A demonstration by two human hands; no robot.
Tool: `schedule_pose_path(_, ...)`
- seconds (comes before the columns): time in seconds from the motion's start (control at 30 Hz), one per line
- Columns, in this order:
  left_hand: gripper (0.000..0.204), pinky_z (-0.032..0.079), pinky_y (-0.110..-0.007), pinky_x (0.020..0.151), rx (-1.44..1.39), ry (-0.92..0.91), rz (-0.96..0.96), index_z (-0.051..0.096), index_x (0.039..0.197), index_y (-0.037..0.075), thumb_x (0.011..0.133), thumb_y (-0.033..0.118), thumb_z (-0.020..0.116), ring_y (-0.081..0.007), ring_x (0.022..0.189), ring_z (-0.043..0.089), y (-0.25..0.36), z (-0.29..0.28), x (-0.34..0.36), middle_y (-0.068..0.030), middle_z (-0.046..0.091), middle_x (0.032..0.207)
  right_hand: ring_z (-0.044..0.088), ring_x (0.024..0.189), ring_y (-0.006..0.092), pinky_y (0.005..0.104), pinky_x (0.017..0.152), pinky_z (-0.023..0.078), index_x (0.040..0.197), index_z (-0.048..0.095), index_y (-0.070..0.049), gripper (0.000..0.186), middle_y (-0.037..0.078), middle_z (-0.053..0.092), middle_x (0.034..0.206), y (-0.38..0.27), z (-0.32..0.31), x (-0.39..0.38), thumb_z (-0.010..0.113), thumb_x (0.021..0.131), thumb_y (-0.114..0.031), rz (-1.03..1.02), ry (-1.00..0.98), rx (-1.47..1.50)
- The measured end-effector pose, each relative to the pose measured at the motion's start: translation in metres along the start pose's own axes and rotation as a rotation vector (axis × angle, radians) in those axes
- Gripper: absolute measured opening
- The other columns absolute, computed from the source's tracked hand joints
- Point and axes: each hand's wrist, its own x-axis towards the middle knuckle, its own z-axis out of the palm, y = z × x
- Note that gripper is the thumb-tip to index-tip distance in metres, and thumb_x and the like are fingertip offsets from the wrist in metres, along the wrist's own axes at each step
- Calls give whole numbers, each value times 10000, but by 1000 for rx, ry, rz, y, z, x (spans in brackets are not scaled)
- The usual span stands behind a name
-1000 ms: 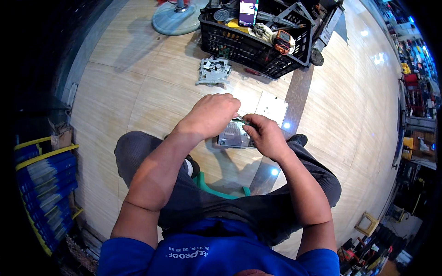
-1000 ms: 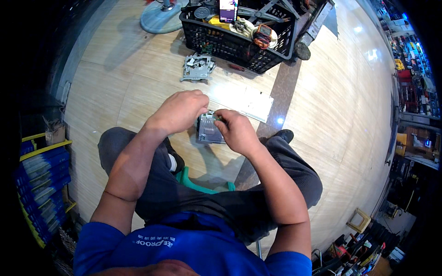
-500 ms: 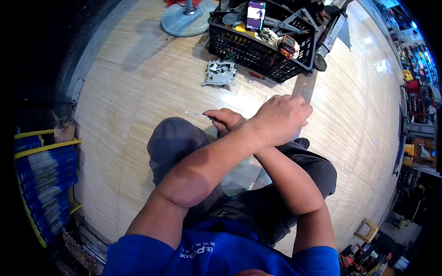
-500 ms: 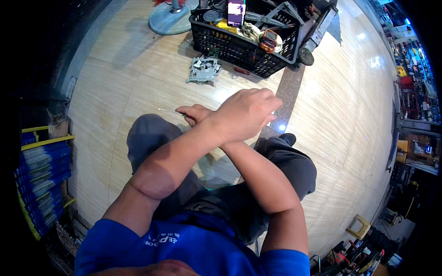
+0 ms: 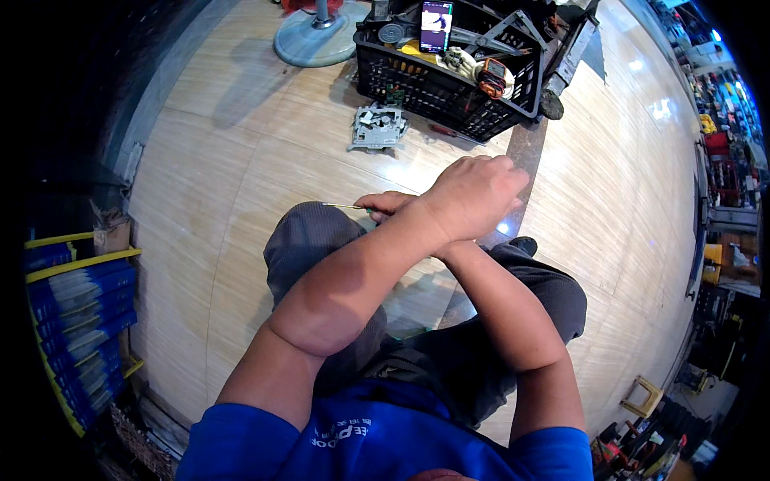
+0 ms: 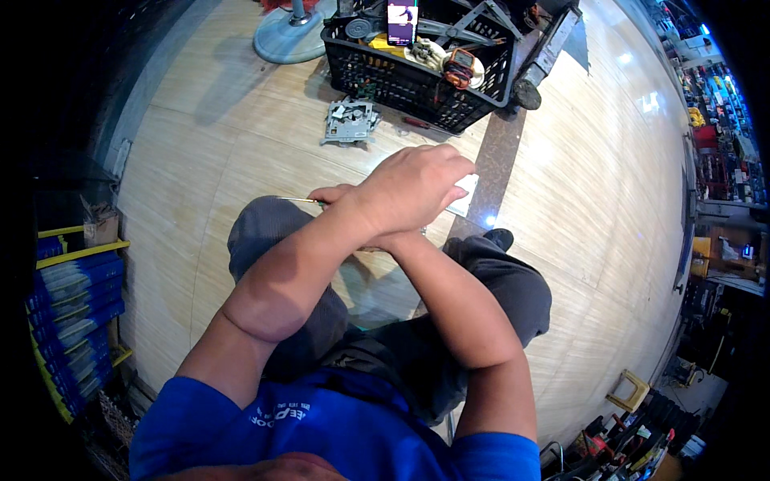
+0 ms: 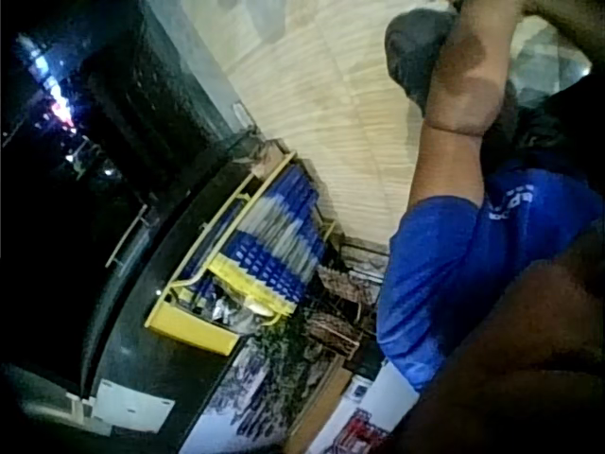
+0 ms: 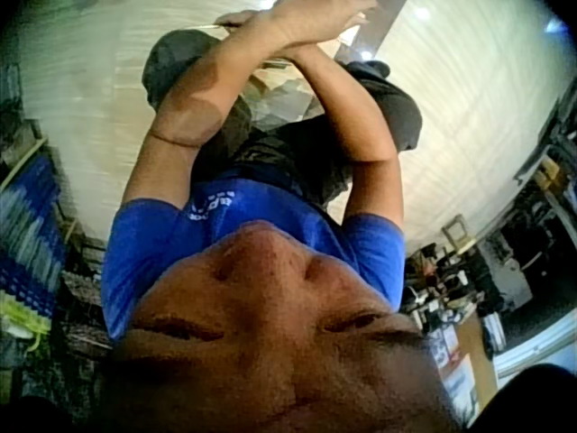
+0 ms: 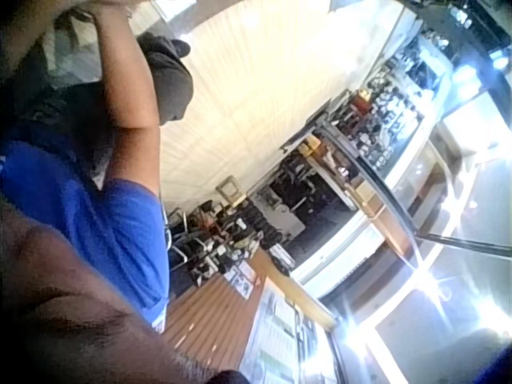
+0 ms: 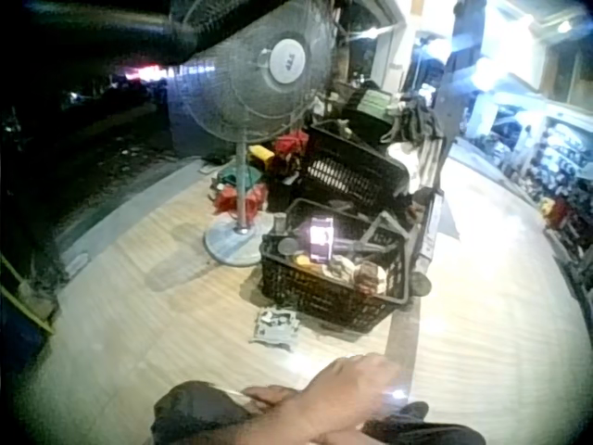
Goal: The person handles a car stereo unit and its internal electronic components while sitting on the floor, using their hands to manipulate the device.
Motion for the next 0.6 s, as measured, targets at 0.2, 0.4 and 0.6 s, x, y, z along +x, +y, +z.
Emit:
schedule_pose_path(0.2,204,551,-477,840,28,-28,-20,634,985,44,889,212,698,-369,975,673,-3,2,-1,-166,653,1008,439,1390,239,379,1184,305,1488,455,-74,642,115,511,1477,8,-2,-10,708,923,-248,124,-102,136)
schedule_pose_path(0.4,208,546,-476,856,23,-21,-16,633,990,41,896,217,693,-371,988,668,-1,2,-1,-169,657,1005,411,1423,244,374,1211,280,1500,436,-65,614,122,478,1509,-2,4,-16,668,966,-261,108,-76,236)
schedule_pose_path(0.6,198,544,-474,861,34,-35,-13,631,970,43,900,217,689,-367,989,667,-5,7,-3,-168,654,1005,409,1426,247,376,1205,289,1503,430,-61,600,129,471,1515,-5,2,-13,653,976,-239,151,-88,145)
